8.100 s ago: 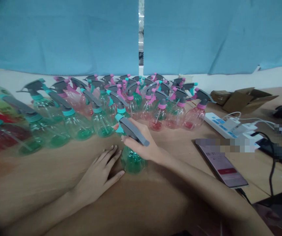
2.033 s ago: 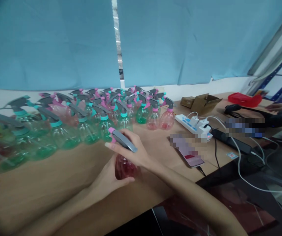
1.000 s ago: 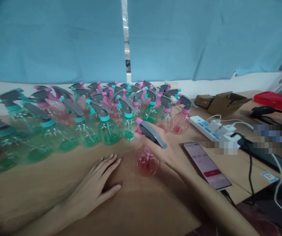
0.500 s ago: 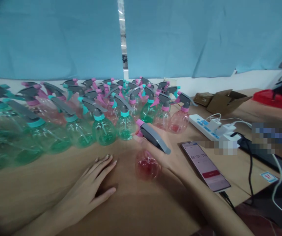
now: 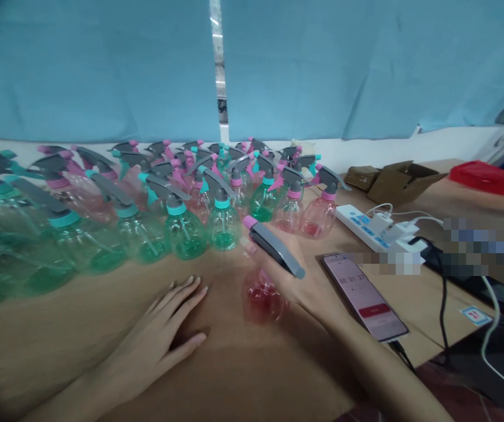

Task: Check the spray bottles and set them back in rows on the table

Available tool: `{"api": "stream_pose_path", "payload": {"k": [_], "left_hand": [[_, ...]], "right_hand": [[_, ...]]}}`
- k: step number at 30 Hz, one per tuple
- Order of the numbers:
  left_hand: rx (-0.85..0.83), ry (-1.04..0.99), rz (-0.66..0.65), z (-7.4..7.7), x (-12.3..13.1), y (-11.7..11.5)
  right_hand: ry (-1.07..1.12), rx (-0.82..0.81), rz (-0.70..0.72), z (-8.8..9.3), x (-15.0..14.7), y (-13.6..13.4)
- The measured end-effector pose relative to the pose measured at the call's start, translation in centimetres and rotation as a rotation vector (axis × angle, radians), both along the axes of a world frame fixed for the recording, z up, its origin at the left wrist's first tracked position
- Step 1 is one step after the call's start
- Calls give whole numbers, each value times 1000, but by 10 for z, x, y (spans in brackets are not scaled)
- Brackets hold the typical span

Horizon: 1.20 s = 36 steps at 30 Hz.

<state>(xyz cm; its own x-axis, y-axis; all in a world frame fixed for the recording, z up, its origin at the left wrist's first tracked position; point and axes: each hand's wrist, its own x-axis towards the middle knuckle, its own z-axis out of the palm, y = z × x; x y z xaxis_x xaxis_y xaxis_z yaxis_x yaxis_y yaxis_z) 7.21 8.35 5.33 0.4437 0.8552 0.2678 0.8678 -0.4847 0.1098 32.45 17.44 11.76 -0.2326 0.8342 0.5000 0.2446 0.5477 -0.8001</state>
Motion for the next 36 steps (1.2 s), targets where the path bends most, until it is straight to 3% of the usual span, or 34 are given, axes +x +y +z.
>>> {"api": "stream_pose_path", "payload": {"k": [6, 13, 23, 36], "left_hand": [[-9, 22, 10, 3, 1, 0], [-32, 69, 25, 3, 2, 0], [-24, 65, 25, 3, 2, 0], [29, 60, 14, -4, -2, 2]], "right_hand": [[39, -25, 102, -3, 0, 9], [118, -39, 56, -11, -1, 4], [95, -43, 164, 4, -6, 4], [75, -30, 177, 7, -4, 5]]}}
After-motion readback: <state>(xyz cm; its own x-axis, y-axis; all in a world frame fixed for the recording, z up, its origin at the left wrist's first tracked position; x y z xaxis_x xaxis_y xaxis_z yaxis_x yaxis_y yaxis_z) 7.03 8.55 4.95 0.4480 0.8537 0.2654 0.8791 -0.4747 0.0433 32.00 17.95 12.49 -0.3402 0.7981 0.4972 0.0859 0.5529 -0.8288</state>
